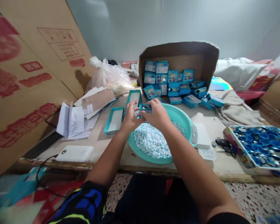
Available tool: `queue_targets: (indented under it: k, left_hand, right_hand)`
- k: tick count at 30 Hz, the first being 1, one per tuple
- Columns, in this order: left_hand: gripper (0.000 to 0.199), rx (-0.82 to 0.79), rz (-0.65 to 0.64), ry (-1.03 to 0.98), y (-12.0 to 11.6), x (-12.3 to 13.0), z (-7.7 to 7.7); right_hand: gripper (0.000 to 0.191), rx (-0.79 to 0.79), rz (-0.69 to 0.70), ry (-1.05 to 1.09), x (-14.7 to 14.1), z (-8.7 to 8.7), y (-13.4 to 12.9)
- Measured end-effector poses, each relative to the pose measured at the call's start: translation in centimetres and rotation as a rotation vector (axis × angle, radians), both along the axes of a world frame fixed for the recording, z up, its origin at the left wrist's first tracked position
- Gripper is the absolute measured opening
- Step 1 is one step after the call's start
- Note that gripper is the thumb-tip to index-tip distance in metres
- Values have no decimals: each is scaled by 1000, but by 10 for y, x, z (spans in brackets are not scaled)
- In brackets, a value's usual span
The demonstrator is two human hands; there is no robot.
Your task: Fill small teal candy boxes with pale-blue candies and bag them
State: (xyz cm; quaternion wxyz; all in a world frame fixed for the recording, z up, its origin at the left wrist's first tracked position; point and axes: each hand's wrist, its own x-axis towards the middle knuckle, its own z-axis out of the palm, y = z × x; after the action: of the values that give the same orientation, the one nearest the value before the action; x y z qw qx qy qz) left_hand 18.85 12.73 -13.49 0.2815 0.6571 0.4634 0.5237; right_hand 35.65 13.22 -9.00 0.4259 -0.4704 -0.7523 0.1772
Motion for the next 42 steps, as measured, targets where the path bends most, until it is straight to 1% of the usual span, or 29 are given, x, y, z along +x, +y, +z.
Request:
queue_targets:
  k: [2, 3, 6, 9, 11, 12, 14, 16, 18, 19, 22, 26, 28, 32, 35, 38, 40, 42]
  left_hand:
    - [113, -68, -30, 89, 1, -1, 0]
    - [112, -99, -58, 159, 2, -2, 1]
    - [96, -144, -156, 481, 5, -2, 4]
    - [81, -216, -289, 818, 6, 0, 9]
    - [73, -306, -402, 960, 6, 2, 15]
    - [70, -344, -443, 1010, 6, 4, 19]
    - [65, -387, -483, 1072, 7, 8, 26]
    - [64, -412, -489, 1107, 8, 13, 33]
    - [64, -442, -484, 1114, 8, 17, 37]
    - [64, -456, -480, 1114, 9, 18, 37]
    - [58, -469, -474, 1109, 10, 20, 35]
    - [50, -449, -493, 1070, 11, 18, 34]
    - [51, -442, -480, 1034, 9, 18, 35]
    - [55, -415, -412, 957, 7, 18, 36]
    - [54, -422, -418, 928, 8, 18, 35]
    - [53, -431, -423, 909, 10, 18, 34]
    - [52, -424, -425, 902, 10, 17, 33]
    - [50, -420, -439, 899, 11, 16, 32]
  right_hand:
    - [28, 25, -62, -18, 0, 1, 3]
    - [29, 44, -103, -12, 2, 2, 4]
    - [31, 149, -252, 56, 20, 15, -5]
    - [29, 286, -369, 74, 55, 31, -35]
    - [29, 329, -469, 38, 86, 37, -56]
    - [30, 323, -539, 15, 103, 38, -64]
    - [33, 260, -692, -33, 138, 35, -73]
    - [37, 161, -819, -75, 169, 27, -72]
    - [38, 85, -896, -110, 190, 15, -64]
    - [37, 62, -916, -129, 196, 9, -59]
    - [36, 22, -937, -195, 200, -6, -46]
    - [37, 9, -935, -245, 193, -17, -40]
    - [37, -3, -916, -258, 193, -21, -39]
    - [38, -12, -889, -266, 195, -31, -35]
    - [37, -51, -847, -261, 195, -42, -34]
    - [38, -83, -767, -229, 195, -52, -37]
    - [45, -59, -720, -172, 194, -52, -42]
    - [57, 20, -725, -104, 190, -44, -50]
